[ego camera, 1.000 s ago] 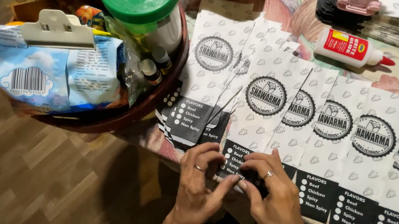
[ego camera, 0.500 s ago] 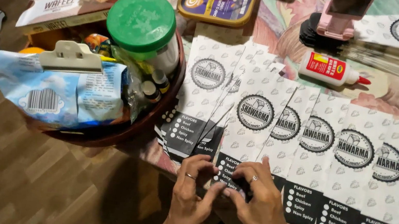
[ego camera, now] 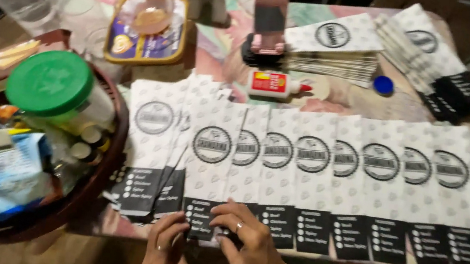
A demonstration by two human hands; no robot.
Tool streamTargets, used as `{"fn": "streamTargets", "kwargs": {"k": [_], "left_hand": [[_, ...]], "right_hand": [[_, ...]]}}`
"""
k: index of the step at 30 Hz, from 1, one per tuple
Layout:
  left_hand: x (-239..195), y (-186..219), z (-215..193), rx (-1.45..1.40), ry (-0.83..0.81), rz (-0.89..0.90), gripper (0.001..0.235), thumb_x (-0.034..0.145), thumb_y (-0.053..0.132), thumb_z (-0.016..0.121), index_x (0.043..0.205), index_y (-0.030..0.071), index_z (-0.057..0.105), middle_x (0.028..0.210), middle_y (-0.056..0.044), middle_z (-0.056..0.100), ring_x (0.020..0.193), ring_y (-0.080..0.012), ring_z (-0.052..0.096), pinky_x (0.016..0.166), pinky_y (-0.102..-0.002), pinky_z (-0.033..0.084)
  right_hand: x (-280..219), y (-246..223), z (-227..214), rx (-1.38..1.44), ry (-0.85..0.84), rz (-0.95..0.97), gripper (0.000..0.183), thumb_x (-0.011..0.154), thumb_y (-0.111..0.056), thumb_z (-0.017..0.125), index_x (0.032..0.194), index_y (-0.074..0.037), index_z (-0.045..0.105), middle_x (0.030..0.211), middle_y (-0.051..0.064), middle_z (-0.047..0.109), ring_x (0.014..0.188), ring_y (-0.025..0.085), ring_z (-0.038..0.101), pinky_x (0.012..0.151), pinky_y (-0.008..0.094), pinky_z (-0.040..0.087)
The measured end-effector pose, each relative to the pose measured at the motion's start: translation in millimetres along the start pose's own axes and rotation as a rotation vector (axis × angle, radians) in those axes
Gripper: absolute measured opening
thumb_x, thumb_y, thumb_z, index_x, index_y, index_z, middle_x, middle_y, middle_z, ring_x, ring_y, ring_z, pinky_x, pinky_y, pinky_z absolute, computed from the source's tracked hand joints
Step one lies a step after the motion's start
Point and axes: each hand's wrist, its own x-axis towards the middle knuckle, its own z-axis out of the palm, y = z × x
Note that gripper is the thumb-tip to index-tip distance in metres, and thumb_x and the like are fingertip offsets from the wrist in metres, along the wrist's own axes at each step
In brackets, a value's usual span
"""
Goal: Laying out paper sleeves, applying glue to the edges, and stacking them for assembly.
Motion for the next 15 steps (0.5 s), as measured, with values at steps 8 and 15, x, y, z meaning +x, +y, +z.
{"fn": "streamTargets", "kwargs": {"k": [8, 15], "left_hand": [[41, -13, 16, 0.224, -0.074, 0.302, 0.035, 0.1, 0.007, 0.047, 0.133, 0.002, 0.056, 0.142, -0.02, 0.061, 0.132, -0.031, 0.062, 0.118, -0.052, 0.044], [77, -31, 37, 0.452, -0.352, 0.357, 0.049, 0.099, 0.018, 0.055, 0.144, 0.006, 0.039, 0.159, -0.021, 0.04, 0.148, -0.0367, 0.041, 0.125, -0.062, 0.025]], "right_hand": [[-60, 20, -127, -0.305, 0.334, 0.104, 0.004, 0.086, -0.009, 0.077, 0.089, -0.009, 0.075, 0.081, 0.0, 0.077, 0.069, 0.009, 0.069, 0.065, 0.022, 0.057], [-146, 56, -269, -0.714, 0.739, 0.517, 0.015, 0.11, -0.006, 0.073, 0.1, 0.005, 0.072, 0.075, 0.014, 0.069, 0.054, 0.018, 0.06, 0.048, 0.027, 0.045]]}}
